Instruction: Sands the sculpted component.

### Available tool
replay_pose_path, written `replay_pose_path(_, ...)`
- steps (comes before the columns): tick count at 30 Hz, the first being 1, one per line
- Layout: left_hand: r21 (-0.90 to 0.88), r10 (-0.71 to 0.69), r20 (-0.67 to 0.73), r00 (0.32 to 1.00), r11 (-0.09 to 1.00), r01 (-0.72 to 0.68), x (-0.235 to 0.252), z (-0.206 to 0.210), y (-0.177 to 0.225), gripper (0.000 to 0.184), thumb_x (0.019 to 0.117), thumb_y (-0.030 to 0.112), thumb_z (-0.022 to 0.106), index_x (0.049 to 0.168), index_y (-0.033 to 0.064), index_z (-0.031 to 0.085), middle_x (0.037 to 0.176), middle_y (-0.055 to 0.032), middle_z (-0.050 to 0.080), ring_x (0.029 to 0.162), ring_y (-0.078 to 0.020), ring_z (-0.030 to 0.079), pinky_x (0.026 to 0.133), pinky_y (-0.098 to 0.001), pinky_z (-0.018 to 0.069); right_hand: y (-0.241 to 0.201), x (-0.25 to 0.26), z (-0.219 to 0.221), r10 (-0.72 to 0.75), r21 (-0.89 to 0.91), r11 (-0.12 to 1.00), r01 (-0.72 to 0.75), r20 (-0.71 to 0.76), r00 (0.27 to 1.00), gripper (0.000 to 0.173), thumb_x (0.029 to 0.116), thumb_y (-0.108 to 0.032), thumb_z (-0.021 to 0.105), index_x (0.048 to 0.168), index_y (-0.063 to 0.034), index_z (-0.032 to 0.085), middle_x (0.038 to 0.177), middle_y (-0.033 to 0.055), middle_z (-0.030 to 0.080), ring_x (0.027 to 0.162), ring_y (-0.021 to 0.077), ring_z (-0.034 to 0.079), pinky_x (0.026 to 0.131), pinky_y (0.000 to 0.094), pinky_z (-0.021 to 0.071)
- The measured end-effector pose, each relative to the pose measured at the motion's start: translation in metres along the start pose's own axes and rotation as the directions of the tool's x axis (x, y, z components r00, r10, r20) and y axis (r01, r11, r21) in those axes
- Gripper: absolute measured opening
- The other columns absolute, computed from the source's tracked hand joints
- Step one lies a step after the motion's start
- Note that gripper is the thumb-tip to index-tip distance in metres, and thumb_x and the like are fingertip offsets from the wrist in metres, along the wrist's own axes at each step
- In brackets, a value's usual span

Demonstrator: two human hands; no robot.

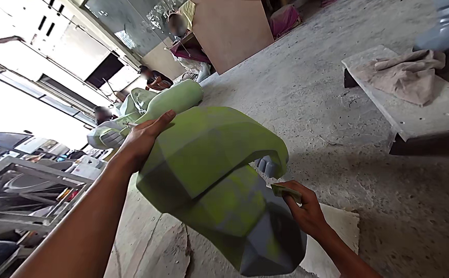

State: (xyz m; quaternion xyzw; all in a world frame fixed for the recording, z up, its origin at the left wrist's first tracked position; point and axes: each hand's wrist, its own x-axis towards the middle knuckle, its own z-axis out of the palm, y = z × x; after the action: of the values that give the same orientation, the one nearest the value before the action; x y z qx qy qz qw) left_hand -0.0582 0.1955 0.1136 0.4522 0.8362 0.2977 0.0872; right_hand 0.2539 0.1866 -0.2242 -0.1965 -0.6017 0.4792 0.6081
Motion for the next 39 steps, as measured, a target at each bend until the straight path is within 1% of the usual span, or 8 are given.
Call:
replay_pose_path(5,-0.003,-0.049,0.0,0.999,0.999,0.049,0.003,-0.001,0.0,0.082,0.0793,0.09,0.051,0.12,0.0209,0.07,0.104,-0.0072,0.074,0.094,-0.0231,0.072,0.081,-0.0544,0.059,-0.01,0.0,0.003,-0.042,-0.029,0.999,0.043,0.02,0.999,0.032,0.0957,-0.004,0.054,0.12,-0.0116,0.073,0.11,0.0016,0.072,0.103,0.0151,0.069,0.088,0.0363,0.0612)
replay_pose_path(12,-0.016,-0.087,0.004,0.996,0.996,0.087,0.005,-0.002,-0.006,0.084,0.0793,0.09,0.05,0.121,0.0198,0.07,0.105,-0.0077,0.074,0.096,-0.0237,0.073,0.082,-0.0557,0.0587,-0.023,0.005,0.002,-0.352,-0.343,0.829,0.442,0.295,0.888,0.033,0.1009,-0.015,0.054,0.131,-0.0214,0.068,0.123,0.003,0.071,0.113,0.0154,0.068,0.092,0.0346,0.061)
replay_pose_path(17,-0.007,-0.135,-0.019,0.991,0.991,0.135,0.003,0.0,0.002,0.088,0.0767,0.092,0.051,0.121,0.0178,0.07,0.106,-0.0094,0.074,0.097,-0.0249,0.072,0.084,-0.0564,0.0577,-0.022,-0.02,0.015,-0.432,-0.371,0.759,0.536,0.33,0.84,0.038,0.1009,-0.016,0.053,0.136,-0.0259,0.064,0.131,0.0051,0.068,0.126,0.0227,0.063,0.112,0.0507,0.0503)
replay_pose_path(23,-0.017,-0.142,-0.016,0.99,0.99,0.142,0.017,-0.001,-0.001,0.092,0.073,0.094,0.052,0.121,0.0181,0.07,0.107,-0.0092,0.075,0.098,-0.0258,0.073,0.084,-0.0572,0.0585,-0.016,-0.045,0.014,-0.384,-0.422,0.771,0.477,0.289,0.877,0.043,0.1017,-0.025,0.049,0.141,-0.0403,0.057,0.138,0.0006,0.063,0.135,0.0265,0.055,0.116,0.0645,0.0392)
replay_pose_path(25,-0.026,-0.14,-0.006,0.99,0.99,0.14,0.02,-0.002,-0.004,0.092,0.0727,0.094,0.053,0.122,0.0185,0.07,0.108,-0.0091,0.074,0.099,-0.0257,0.073,0.085,-0.0569,0.0585,-0.016,-0.045,0.008,-0.341,-0.415,0.819,0.396,0.203,0.918,0.043,0.1007,-0.022,0.051,0.139,-0.0396,0.059,0.137,0.0014,0.063,0.134,0.0265,0.056,0.115,0.0619,0.0427)
replay_pose_path(29,-0.032,-0.14,-0.011,0.99,0.99,0.139,0.017,-0.001,-0.003,0.091,0.0753,0.092,0.052,0.125,0.0173,0.068,0.11,-0.0094,0.074,0.101,-0.0252,0.072,0.086,-0.0564,0.0581,-0.017,-0.033,-0.008,-0.259,-0.418,0.87,0.261,0.063,0.964,0.039,0.1004,-0.016,0.052,0.131,-0.0328,0.069,0.132,0.0024,0.067,0.126,0.021,0.061,0.105,0.0441,0.0549)
replay_pose_path(35,-0.018,-0.14,-0.008,0.99,0.99,0.14,0.019,-0.001,-0.001,0.093,0.0737,0.094,0.052,0.123,0.0171,0.069,0.109,-0.0094,0.074,0.1,-0.0254,0.072,0.086,-0.057,0.0581,-0.026,-0.013,0.002,-0.36,-0.415,0.796,0.44,0.261,0.896,0.039,0.1022,-0.019,0.051,0.137,-0.0318,0.064,0.129,-0.0004,0.068,0.125,0.019,0.063,0.111,0.0536,0.0502)
replay_pose_path(39,-0.011,-0.156,-0.008,0.988,0.988,0.155,0.015,0.001,0.003,0.093,0.0743,0.093,0.052,0.126,0.0175,0.068,0.112,-0.01,0.073,0.103,-0.0254,0.071,0.087,-0.0568,0.0571,-0.023,-0.005,-0.006,-0.304,-0.407,0.849,0.337,0.147,0.941,0.036,0.1,-0.017,0.052,0.13,-0.025,0.07,0.127,0.0002,0.069,0.118,0.0155,0.065,0.1,0.0409,0.0579)
